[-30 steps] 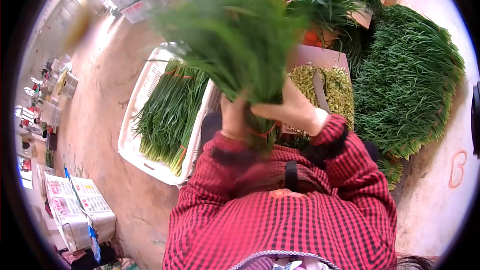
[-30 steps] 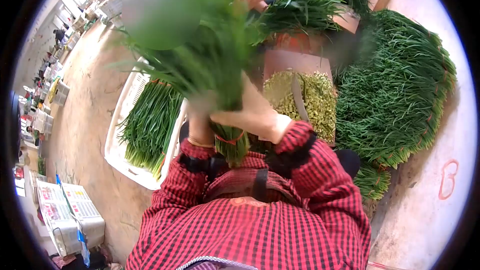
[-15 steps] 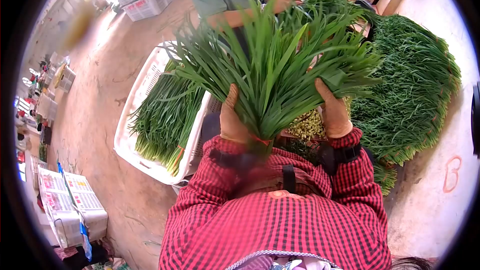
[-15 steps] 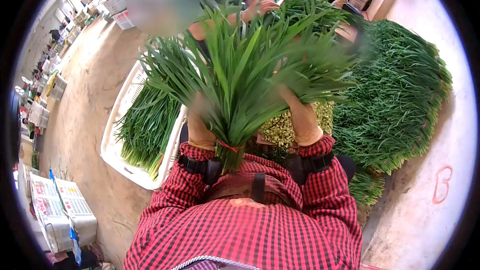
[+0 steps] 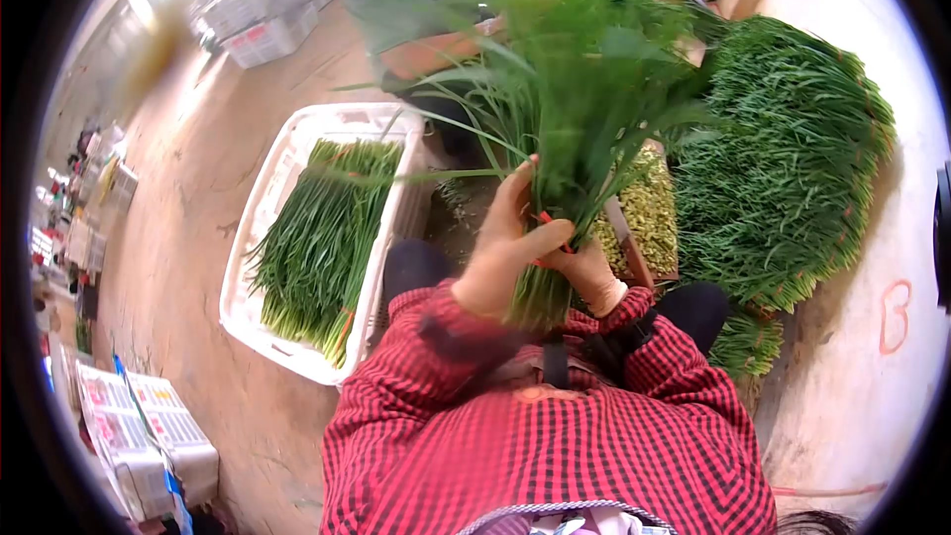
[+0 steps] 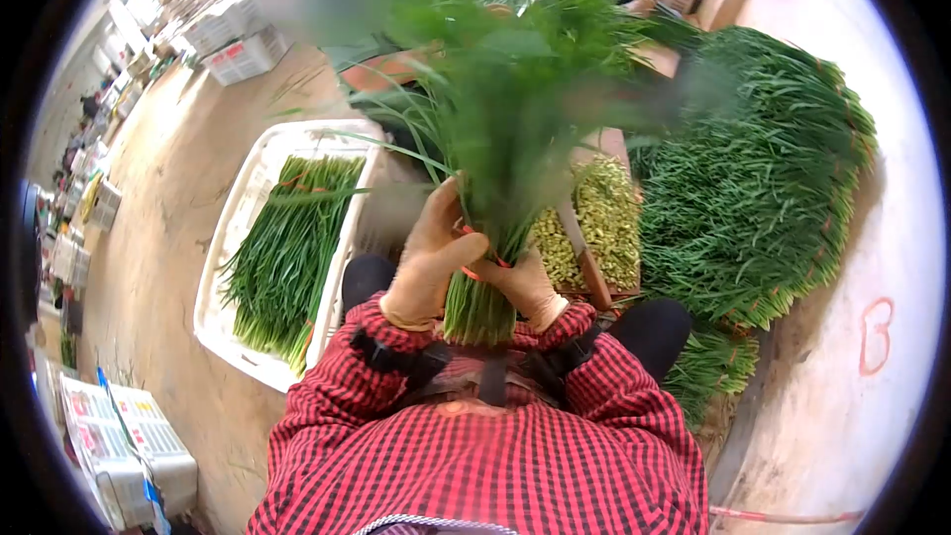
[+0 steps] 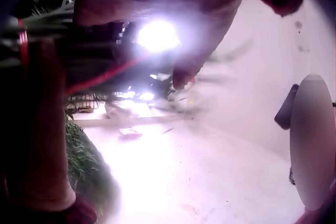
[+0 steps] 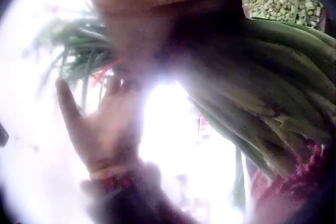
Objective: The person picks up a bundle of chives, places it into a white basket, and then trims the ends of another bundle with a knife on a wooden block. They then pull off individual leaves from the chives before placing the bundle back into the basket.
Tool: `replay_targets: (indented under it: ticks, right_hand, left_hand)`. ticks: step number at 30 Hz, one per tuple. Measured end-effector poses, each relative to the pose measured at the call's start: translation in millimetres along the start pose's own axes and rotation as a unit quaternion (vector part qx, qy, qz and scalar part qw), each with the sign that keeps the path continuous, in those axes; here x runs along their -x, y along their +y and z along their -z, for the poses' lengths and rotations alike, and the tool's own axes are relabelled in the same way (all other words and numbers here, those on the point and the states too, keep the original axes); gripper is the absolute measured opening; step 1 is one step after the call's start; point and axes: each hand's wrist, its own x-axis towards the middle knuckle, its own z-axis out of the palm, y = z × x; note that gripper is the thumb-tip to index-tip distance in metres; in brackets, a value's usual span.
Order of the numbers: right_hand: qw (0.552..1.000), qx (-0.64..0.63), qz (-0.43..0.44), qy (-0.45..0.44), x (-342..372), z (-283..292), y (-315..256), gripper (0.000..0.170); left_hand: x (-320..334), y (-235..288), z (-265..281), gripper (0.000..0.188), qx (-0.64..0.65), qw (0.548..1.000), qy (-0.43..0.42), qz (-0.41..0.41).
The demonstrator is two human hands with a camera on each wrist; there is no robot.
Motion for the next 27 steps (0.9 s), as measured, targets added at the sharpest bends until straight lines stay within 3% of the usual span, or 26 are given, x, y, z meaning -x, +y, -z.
replay_targets:
  ticks: [2, 3, 5, 8, 9, 11, 14, 15, 16, 19, 22, 24, 25, 27]
  right_hand:
    - [0.998, -0.056, -0.015, 0.007, 10.8, 16.2, -10.3, 0.057]
    - [0.997, -0.078, -0.012, 0.018, 16.9, 22.2, -11.9, 0.052]
    - [0.995, -0.096, -0.032, 0.016, 25.1, 34.1, -15.2, 0.050]
    - [0.991, -0.121, -0.054, -0.027, 26.2, 40.6, -3.2, 0.053]
    - [0.989, -0.120, -0.065, -0.049, 27.0, 38.8, -1.8, 0.053]
    - [0.985, -0.117, -0.088, -0.093, 27.7, 34.3, 0.0, 0.055]
    - [0.998, -0.041, 0.034, -0.033, 20.4, 31.7, -43.7, 0.059]
    - [0.992, -0.067, 0.106, 0.004, 9.4, 35.1, -49.8, 0.057]
    - [0.992, -0.069, 0.093, 0.047, -1.3, 37.3, -60.5, 0.055]
    - [0.985, -0.067, 0.077, 0.143, -26.8, 51.9, -83.5, 0.049]
    - [0.979, -0.081, 0.102, 0.159, -25.2, 81.1, -79.5, 0.039]
    - [0.970, -0.141, 0.120, 0.158, -4.6, 86.0, -80.5, 0.032]
    - [0.963, -0.194, 0.073, 0.174, 2.2, 92.7, -72.2, 0.029]
    - [0.982, -0.023, 0.111, 0.151, 1.8, 137.2, -19.1, 0.033]
  left_hand:
    - [-2.0, 9.6, 21.6, 0.042, 0.013, 0.997, -0.033, 0.074]
    - [-7.6, 8.8, 35.6, 0.038, 0.025, 0.988, -0.040, 0.149]
    - [-29.4, -3.8, 62.8, 0.040, -0.110, 0.965, -0.077, 0.226]
    - [-49.0, -33.0, 62.7, 0.050, -0.163, 0.943, -0.188, 0.222]
    - [-48.2, -36.3, 52.0, 0.055, -0.106, 0.945, -0.188, 0.246]
    - [-54.0, -43.6, 37.3, 0.054, -0.011, 0.955, -0.138, 0.263]
    - [-70.0, -56.0, 27.8, 0.047, 0.034, 0.976, -0.106, 0.185]
    - [-68.6, -45.2, 8.8, 0.045, -0.022, 0.990, -0.084, 0.108]
    - [-65.3, -39.1, -8.0, 0.044, -0.078, 0.995, -0.061, 0.032]
    - [-60.9, -34.4, -26.9, 0.033, -0.130, 0.991, -0.044, 0.002]
    - [-75.1, -48.3, -2.4, 0.022, -0.112, 0.993, 0.026, 0.017]
    - [-64.7, -31.2, 6.4, 0.025, 0.144, 0.974, 0.122, 0.123]
    - [-60.5, -24.5, 8.5, 0.028, 0.209, 0.962, 0.098, 0.143]
    - [-53.6, -27.7, 15.6, 0.029, 0.263, 0.945, 0.085, 0.173]
